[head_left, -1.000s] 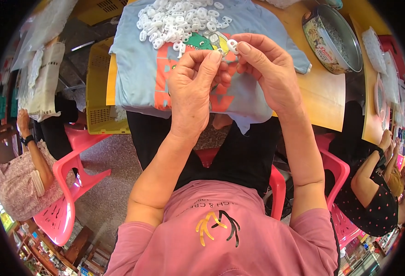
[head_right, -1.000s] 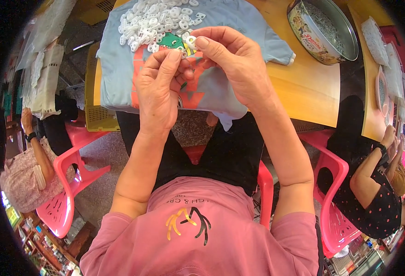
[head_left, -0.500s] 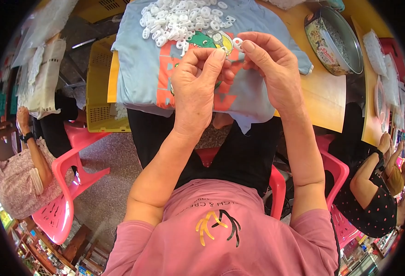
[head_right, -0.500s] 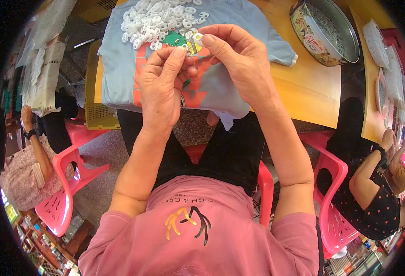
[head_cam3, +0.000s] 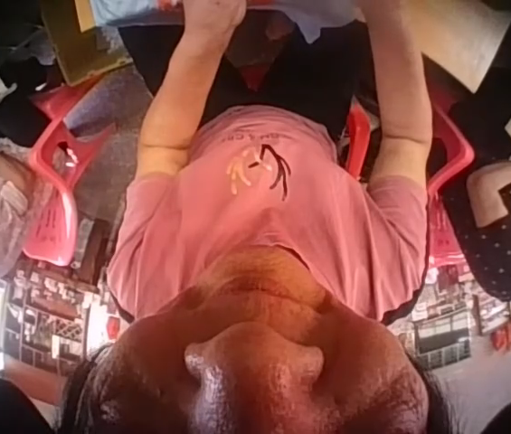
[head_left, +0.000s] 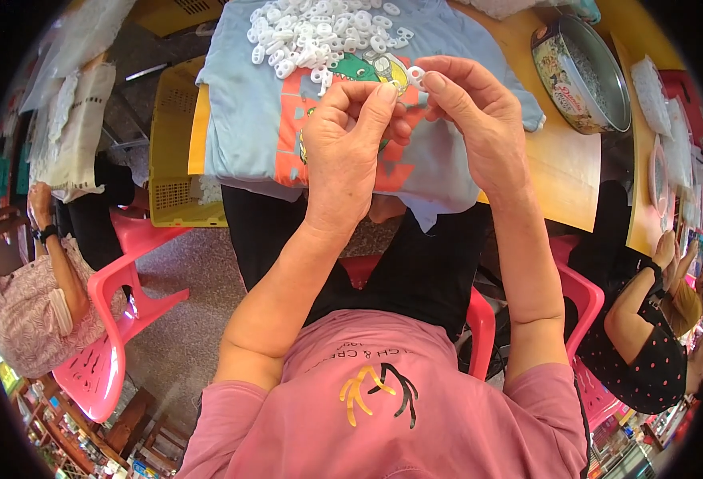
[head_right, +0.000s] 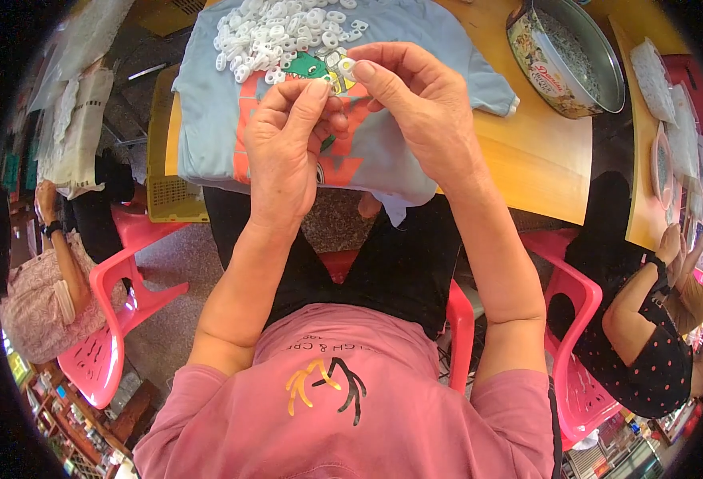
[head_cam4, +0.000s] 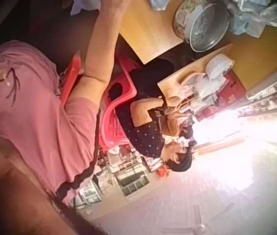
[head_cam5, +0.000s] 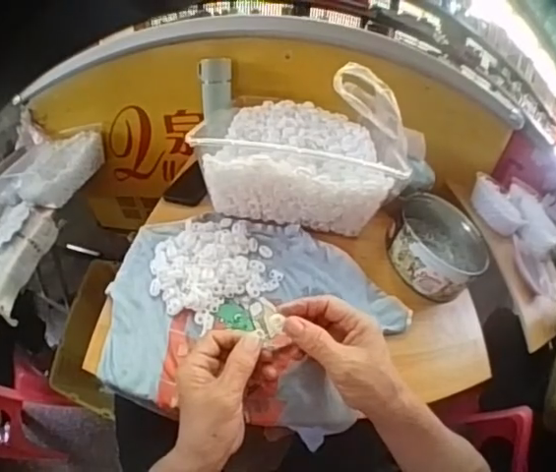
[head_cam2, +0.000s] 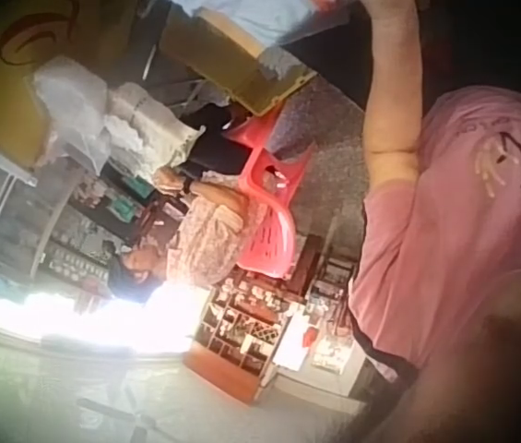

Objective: The person is manually assembling small white plastic components at a workstation on a production floor.

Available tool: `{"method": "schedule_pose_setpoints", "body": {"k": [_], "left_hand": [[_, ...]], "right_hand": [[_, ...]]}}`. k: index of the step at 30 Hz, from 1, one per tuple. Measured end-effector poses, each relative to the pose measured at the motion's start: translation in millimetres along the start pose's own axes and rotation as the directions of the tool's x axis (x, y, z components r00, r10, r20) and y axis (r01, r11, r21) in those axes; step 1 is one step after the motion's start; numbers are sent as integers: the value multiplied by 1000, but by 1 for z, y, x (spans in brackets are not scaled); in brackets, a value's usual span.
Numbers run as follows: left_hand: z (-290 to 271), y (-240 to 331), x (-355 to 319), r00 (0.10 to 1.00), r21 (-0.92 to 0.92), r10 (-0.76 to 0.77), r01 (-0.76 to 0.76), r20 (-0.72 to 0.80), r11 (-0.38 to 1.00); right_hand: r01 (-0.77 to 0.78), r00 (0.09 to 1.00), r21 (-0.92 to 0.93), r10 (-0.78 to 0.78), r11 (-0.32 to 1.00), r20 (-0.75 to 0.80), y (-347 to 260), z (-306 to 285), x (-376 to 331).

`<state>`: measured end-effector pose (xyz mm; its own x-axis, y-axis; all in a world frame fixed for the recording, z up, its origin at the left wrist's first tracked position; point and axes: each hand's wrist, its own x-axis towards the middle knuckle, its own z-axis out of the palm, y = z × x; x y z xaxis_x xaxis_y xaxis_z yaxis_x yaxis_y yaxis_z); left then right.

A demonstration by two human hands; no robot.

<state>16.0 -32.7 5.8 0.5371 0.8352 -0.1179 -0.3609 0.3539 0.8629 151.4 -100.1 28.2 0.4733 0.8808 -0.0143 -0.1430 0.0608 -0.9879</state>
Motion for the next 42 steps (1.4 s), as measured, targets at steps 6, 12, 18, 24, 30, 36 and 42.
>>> {"method": "schedule_pose_setpoints", "body": {"k": [6,12,18,24,30,36,42], "left_hand": [[0,0,1,1000,17,8,-8,-4,1000],[-1,0,1,1000,22,11,-12,4,1000],[-1,0,0,1000,6,26,-26,12,1000],[-1,0,1,1000,-28,4,-3,19,1000],[-2,-2,2,1000,-53,28,-28,11,998],[-4,-3,2,999,-88,31,-28,31,996],[-5,1,1,998,-115,4,3,61,993]], "right_hand": [[-4,1000,2,4,1000,-2,-1,1,0],[15,1000,2,-15,1000,5,0,2,0],[26,1000,-44,-26,999,14,-1,6,-1],[63,998,-106,-62,992,14,4,6,-1],[56,998,-116,-59,992,-20,8,16,-3],[151,986,-188,-162,970,-44,12,20,-5],[122,992,-200,-126,972,-4,6,15,-1]]}}
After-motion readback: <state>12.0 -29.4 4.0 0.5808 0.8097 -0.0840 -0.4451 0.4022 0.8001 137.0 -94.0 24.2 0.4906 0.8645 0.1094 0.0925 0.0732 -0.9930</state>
